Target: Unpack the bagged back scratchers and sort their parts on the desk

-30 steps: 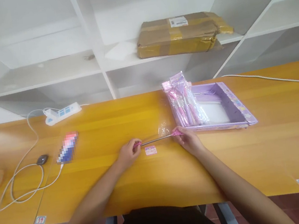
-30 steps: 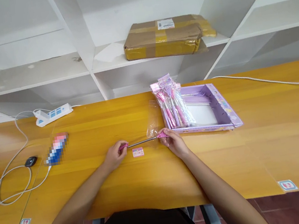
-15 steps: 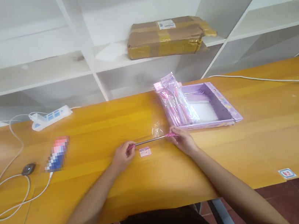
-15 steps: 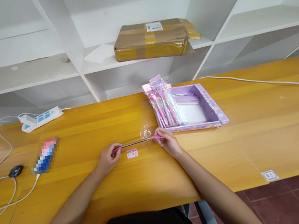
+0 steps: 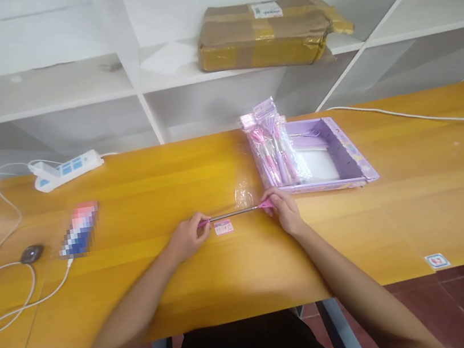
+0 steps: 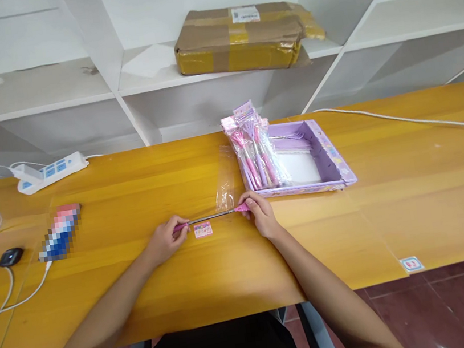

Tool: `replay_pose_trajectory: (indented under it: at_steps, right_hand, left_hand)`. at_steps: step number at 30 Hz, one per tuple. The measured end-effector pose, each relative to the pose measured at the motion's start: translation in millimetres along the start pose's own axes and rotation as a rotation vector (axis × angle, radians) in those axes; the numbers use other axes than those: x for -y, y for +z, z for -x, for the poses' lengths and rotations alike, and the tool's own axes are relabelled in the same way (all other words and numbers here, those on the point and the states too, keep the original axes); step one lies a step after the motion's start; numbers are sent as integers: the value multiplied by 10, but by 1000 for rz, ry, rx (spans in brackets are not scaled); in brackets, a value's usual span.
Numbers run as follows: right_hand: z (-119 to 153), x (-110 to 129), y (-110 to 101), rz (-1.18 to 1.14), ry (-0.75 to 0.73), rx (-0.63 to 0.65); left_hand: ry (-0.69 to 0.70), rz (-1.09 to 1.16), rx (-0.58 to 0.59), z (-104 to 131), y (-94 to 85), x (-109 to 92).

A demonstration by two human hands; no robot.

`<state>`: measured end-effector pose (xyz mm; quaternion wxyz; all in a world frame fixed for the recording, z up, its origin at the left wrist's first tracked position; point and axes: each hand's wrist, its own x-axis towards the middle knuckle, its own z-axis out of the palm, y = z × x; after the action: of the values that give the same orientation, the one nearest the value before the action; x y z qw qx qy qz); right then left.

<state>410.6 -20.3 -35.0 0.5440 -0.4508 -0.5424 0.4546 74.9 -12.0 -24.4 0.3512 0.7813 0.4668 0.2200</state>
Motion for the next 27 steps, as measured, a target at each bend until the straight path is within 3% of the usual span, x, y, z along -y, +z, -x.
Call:
replay_pose_trajectory:
  at_steps: [5,14,27]
  right_hand:
    - [18,-3,14,111,-60,-14]
    - [-11,127,174,323,-105,-10]
    - [-157,272,846,349,-152,143]
  left_hand:
    - [46,-77,26,3,-13,-66]
    - [41,38,-25,18,-7,-64]
    - [19,305,-123,52,11,8]
